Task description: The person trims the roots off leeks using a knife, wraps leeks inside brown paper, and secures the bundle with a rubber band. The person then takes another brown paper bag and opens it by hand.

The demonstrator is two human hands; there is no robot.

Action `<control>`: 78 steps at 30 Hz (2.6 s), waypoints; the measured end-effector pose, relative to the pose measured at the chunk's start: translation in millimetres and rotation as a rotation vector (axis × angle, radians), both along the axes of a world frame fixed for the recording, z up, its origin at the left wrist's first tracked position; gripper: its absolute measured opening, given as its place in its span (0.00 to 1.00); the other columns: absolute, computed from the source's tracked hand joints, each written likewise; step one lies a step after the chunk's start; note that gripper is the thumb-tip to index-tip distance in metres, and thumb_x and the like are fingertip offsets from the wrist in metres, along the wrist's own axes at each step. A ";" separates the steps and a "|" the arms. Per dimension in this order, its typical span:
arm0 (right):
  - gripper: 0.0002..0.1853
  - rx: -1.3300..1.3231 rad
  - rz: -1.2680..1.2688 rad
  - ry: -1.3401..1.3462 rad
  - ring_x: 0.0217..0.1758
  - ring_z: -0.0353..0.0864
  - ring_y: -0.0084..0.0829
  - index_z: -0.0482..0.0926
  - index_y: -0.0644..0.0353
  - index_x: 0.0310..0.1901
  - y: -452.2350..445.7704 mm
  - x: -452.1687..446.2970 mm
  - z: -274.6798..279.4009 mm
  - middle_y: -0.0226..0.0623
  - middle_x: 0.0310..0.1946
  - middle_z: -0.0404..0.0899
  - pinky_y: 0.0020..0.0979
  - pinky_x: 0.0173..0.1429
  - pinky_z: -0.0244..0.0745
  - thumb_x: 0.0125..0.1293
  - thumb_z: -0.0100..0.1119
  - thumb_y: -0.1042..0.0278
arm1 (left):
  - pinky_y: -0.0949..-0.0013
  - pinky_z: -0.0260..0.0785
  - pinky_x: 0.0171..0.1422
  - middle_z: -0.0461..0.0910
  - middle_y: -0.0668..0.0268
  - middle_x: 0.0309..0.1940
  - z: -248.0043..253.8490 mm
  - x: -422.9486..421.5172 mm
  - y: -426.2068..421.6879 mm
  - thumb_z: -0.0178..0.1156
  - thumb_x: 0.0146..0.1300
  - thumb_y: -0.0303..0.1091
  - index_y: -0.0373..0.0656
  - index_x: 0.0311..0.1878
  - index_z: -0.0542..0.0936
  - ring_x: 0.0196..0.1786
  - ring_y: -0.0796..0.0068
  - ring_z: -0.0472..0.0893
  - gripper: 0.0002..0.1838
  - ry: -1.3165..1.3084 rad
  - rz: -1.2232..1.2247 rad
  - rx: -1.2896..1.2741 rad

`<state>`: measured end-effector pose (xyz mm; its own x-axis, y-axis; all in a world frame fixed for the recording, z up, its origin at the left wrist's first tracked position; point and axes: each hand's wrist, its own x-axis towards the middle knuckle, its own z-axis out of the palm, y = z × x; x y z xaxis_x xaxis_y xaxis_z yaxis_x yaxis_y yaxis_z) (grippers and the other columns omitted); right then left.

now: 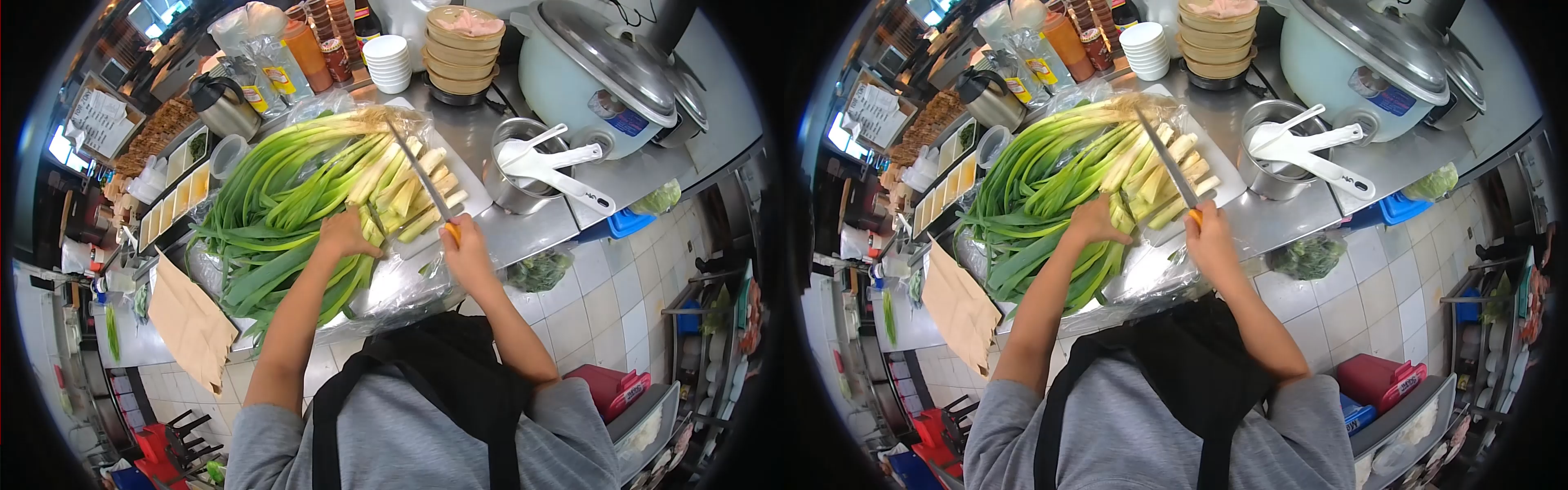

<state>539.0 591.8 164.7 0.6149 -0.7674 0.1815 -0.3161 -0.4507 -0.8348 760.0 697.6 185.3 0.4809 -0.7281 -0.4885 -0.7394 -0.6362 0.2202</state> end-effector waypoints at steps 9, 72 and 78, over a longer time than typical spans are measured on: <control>0.13 0.286 -0.243 -0.038 0.30 0.77 0.39 0.71 0.69 0.38 -26.2 -30.8 3.8 0.49 0.28 0.77 0.35 0.37 0.71 0.60 0.58 0.67 | 0.43 0.51 0.69 0.59 0.43 0.64 39.5 -67.7 -67.2 0.75 0.30 0.55 0.39 0.71 0.45 0.68 0.51 0.60 0.67 -0.296 -0.192 -0.332; 0.14 0.503 -0.219 0.151 0.23 0.64 0.20 0.73 0.67 0.33 18.8 -202.9 69.5 0.31 0.19 0.70 0.25 0.29 0.63 0.53 0.68 0.68 | 0.60 0.62 0.66 0.73 0.42 0.52 -72.2 -119.0 -144.2 0.50 0.57 0.29 0.27 0.48 0.74 0.62 0.50 0.68 0.18 -0.211 -0.425 -0.674; 0.13 0.511 -0.247 0.147 0.23 0.64 0.19 0.73 0.67 0.33 26.8 -205.4 64.5 0.29 0.19 0.70 0.24 0.28 0.63 0.54 0.67 0.69 | 0.59 0.67 0.61 0.66 0.36 0.57 -75.5 -117.6 -134.8 0.51 0.55 0.23 0.20 0.53 0.68 0.60 0.43 0.69 0.22 -0.249 -0.287 -0.570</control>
